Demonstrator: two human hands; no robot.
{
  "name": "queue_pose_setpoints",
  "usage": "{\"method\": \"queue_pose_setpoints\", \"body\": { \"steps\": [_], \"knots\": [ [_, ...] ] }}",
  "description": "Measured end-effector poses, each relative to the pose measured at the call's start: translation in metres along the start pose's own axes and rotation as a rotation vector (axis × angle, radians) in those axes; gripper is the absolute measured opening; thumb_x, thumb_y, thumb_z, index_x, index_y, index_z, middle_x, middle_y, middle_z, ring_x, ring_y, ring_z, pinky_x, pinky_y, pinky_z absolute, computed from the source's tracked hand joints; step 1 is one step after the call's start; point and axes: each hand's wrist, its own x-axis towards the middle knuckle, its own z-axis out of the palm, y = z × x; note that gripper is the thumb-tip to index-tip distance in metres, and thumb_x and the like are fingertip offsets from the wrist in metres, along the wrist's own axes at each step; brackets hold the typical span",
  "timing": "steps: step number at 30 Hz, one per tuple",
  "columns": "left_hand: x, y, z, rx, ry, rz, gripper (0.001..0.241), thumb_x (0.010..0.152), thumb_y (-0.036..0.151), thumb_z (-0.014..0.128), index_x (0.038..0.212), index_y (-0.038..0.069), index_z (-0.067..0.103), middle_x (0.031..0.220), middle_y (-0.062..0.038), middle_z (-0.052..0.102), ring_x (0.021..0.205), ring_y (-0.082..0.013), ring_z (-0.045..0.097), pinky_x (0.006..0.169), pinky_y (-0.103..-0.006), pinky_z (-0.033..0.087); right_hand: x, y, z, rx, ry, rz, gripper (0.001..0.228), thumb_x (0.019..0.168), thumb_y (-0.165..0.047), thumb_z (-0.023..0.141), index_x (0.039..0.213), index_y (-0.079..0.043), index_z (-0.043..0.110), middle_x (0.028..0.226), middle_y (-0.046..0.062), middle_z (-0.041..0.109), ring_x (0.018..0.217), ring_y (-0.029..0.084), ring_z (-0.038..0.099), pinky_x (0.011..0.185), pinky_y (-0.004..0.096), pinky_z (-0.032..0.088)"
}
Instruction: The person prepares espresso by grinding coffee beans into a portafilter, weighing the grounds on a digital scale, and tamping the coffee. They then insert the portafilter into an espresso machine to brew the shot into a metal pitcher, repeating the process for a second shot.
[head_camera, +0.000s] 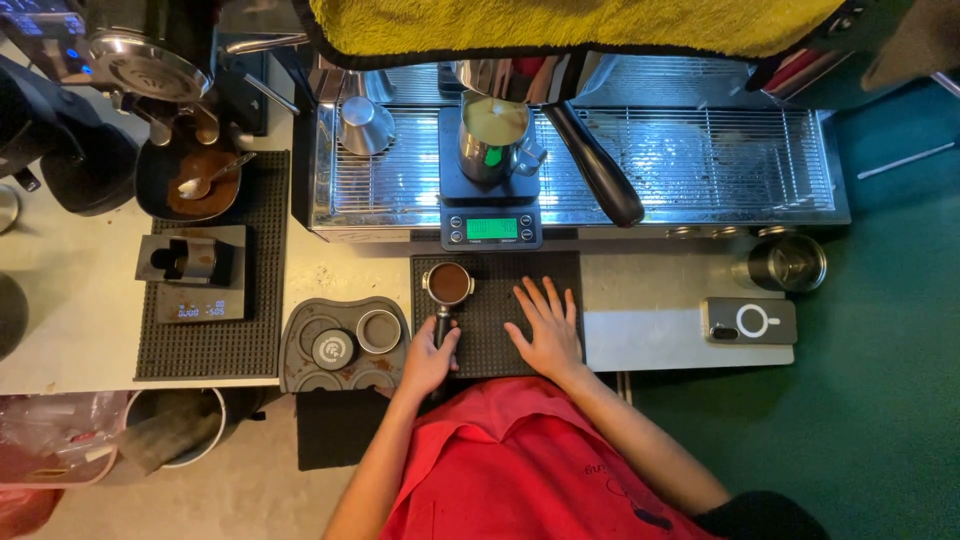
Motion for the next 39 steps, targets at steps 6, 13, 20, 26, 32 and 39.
{"method": "queue_pose_setpoints", "body": {
  "steps": [6,13,20,26,32,39],
  "knots": [
    [0.005,-0.008,0.000,0.001,-0.010,-0.004,0.024,0.101,0.013,0.063,0.119,-0.004,0.061,0.061,-0.010,0.060,0.046,-0.0223,0.068,0.047,-0.0306,0.056,0.003,-0.004,-0.018,0.093,-0.044,0.040,0.049,0.106,-0.042,0.059,0.150,-0.021,0.056,0.166,0.004,0.040,0.157,0.033,0.024,0.125,0.062,0.010],
    [0.005,-0.011,0.000,-0.013,-0.004,0.013,0.023,0.101,0.013,0.063,0.118,-0.002,0.062,0.060,-0.010,0.059,0.045,-0.0216,0.068,0.046,-0.0311,0.056,0.014,0.003,-0.079,0.405,0.368,-0.066,0.014,0.096,-0.024,0.074,0.105,-0.029,0.083,0.089,-0.010,0.082,0.093,0.015,0.076,0.096,0.031,0.057],
    [0.000,-0.001,0.001,0.139,0.014,-0.064,0.041,0.100,0.026,0.063,0.132,0.002,0.057,0.063,-0.009,0.062,0.047,-0.0202,0.066,0.052,-0.0323,0.056,0.041,-0.037,-0.262,0.322,0.779,-0.424,0.021,0.101,-0.014,0.060,0.106,0.000,0.075,0.085,0.010,0.075,0.081,0.027,0.072,0.085,0.038,0.059],
    [0.012,-0.016,0.003,0.092,0.037,-0.036,0.014,0.100,0.020,0.065,0.106,0.008,0.063,0.053,-0.010,0.055,0.039,-0.0194,0.056,0.045,-0.0317,0.049,0.080,-0.029,-0.339,-0.096,0.821,-0.373,0.072,0.108,-0.031,0.069,0.164,-0.010,0.029,0.169,0.022,0.031,0.098,0.026,0.074,0.072,0.032,0.059],
    [0.012,-0.014,0.003,0.145,0.077,-0.111,0.023,0.099,0.028,0.067,0.111,0.008,0.064,0.053,-0.011,0.059,0.041,-0.0196,0.059,0.049,-0.0315,0.048,0.081,-0.050,-0.369,-0.167,0.716,-0.203,0.082,0.111,-0.059,0.042,0.169,-0.010,0.013,0.175,0.012,0.026,0.093,0.024,0.072,0.058,0.029,0.052],
    [0.012,-0.019,0.003,-0.144,0.015,-0.100,0.026,0.108,0.024,0.047,0.113,0.004,0.063,0.071,-0.006,0.050,0.044,-0.0164,0.048,0.046,-0.0319,0.050,0.018,-0.047,-0.255,0.441,0.670,-0.580,0.028,0.101,-0.018,0.052,0.101,0.002,0.071,0.082,0.012,0.073,0.068,0.022,0.070,0.063,0.031,0.056]
  ]
}}
